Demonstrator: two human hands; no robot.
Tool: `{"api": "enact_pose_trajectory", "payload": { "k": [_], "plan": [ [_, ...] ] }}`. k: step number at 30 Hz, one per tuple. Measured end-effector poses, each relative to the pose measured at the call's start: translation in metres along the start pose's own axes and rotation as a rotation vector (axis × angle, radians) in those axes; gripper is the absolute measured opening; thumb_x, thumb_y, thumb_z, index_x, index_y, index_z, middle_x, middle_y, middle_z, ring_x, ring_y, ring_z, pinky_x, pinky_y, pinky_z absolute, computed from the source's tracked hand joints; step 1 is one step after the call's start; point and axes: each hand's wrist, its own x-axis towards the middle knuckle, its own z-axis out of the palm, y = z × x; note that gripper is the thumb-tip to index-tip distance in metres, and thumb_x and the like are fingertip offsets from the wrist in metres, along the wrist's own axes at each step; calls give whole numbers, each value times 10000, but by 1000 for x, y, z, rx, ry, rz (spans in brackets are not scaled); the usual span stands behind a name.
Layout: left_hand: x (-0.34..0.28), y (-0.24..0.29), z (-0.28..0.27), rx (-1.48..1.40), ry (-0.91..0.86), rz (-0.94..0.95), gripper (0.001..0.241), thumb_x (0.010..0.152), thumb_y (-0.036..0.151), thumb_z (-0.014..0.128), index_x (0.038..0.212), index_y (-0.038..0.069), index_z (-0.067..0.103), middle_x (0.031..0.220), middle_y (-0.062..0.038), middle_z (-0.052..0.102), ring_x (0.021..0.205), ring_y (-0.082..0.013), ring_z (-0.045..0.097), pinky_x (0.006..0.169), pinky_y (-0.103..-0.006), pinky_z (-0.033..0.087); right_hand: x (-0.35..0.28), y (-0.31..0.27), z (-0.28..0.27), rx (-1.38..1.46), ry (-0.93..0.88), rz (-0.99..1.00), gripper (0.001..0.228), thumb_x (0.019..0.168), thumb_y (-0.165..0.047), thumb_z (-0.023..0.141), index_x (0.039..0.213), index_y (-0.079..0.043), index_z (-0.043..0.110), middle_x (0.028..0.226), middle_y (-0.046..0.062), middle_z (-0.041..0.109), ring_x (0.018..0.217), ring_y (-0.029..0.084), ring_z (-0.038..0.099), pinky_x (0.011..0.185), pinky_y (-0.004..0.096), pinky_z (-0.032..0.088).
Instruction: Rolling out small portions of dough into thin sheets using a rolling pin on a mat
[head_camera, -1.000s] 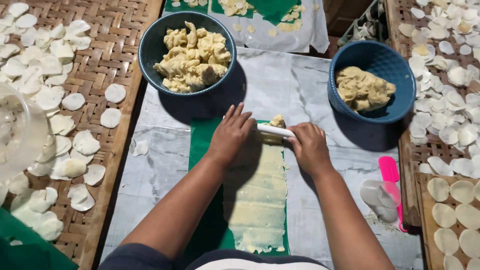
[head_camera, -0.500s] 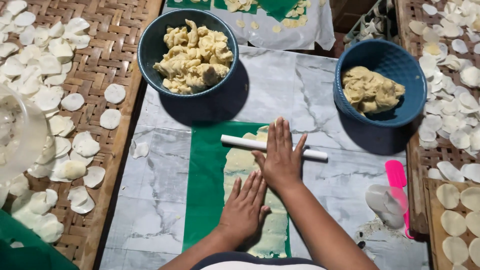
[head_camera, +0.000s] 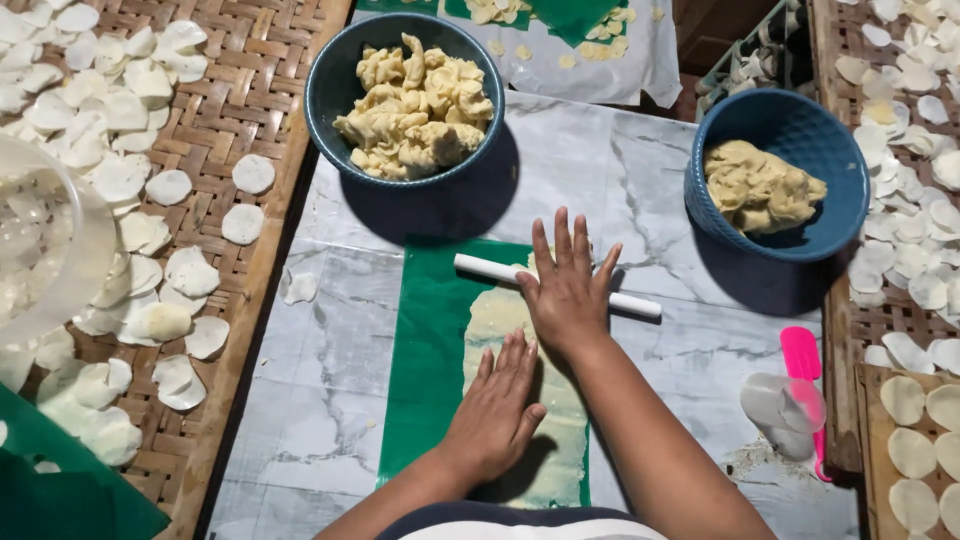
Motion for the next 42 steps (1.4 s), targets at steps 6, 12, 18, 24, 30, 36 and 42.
{"api": "enact_pose_trajectory", "payload": {
  "k": [6, 12, 18, 24, 30, 36, 42],
  "plan": [
    [5, -6, -4, -73, -99, -48, 678, 1055, 323, 348, 1605, -15, 143, 1699, -232, 132, 1580, -370, 64, 1238, -531, 28, 34, 6, -19, 31, -71, 99, 750, 1064, -543, 295, 1667, -173, 49, 1705, 113, -162, 1553, 335, -176, 1158, 729, -55],
    [71, -17, -64, 270, 181, 122, 482, 1043, 275, 518, 1449, 17, 536, 1473, -246, 547, 1437, -430, 444, 1153, -576, 358, 26, 79, -11, 264, 411, 276, 541, 1140, -345, 383, 1644, -188, 268, 1701, 82, 254, 1578, 292, 178, 1151, 781, 50],
    [147, -88, -39, 569, 107, -102, 662, 1074, 458, 278, 1626, 93, 264, 1716, -153, 191, 1578, -327, 193, 1230, -569, 198, -26, 63, 12, -64, 374, 200, 587, 1076, -386, 386, 1601, -124, 396, 1691, 165, 320, 1578, 321, 231, 1158, 771, -11],
    [150, -73, -35, 599, 58, -248, 638, 1072, 426, 265, 1620, 99, 286, 1691, -126, 270, 1511, -333, 323, 1236, -559, 179, -36, 69, 8, 6, 163, 214, 625, 1074, -430, 323, 1618, -122, 321, 1697, 175, 264, 1588, 319, 170, 1176, 761, -7],
    [214, -99, -43, 435, -96, -424, 708, 1058, 558, 174, 1668, 230, 26, 1700, -33, 265, 1321, -381, 568, 1018, -524, 482, 31, 88, -13, 65, -82, 346, 773, 1048, -671, 163, 1657, -197, 130, 1730, 144, 81, 1606, 280, 14, 1186, 757, -14],
    [181, -63, -60, 542, 73, -183, 697, 1097, 490, 242, 1663, 104, 114, 1744, -117, 61, 1600, -315, 96, 1186, -541, 303, 2, 74, -10, 62, 143, 285, 720, 1083, -572, 253, 1645, -123, 228, 1719, 165, 175, 1597, 304, 111, 1191, 729, -17],
    [124, -74, -35, 600, 490, 153, 533, 1065, 255, 492, 1534, 5, 457, 1616, -218, 402, 1507, -370, 368, 1231, -506, 276, -32, 74, -16, 175, 456, 80, 532, 1124, -401, 366, 1559, -100, 433, 1671, 125, 350, 1556, 331, 259, 1184, 711, 40]
  ]
}}
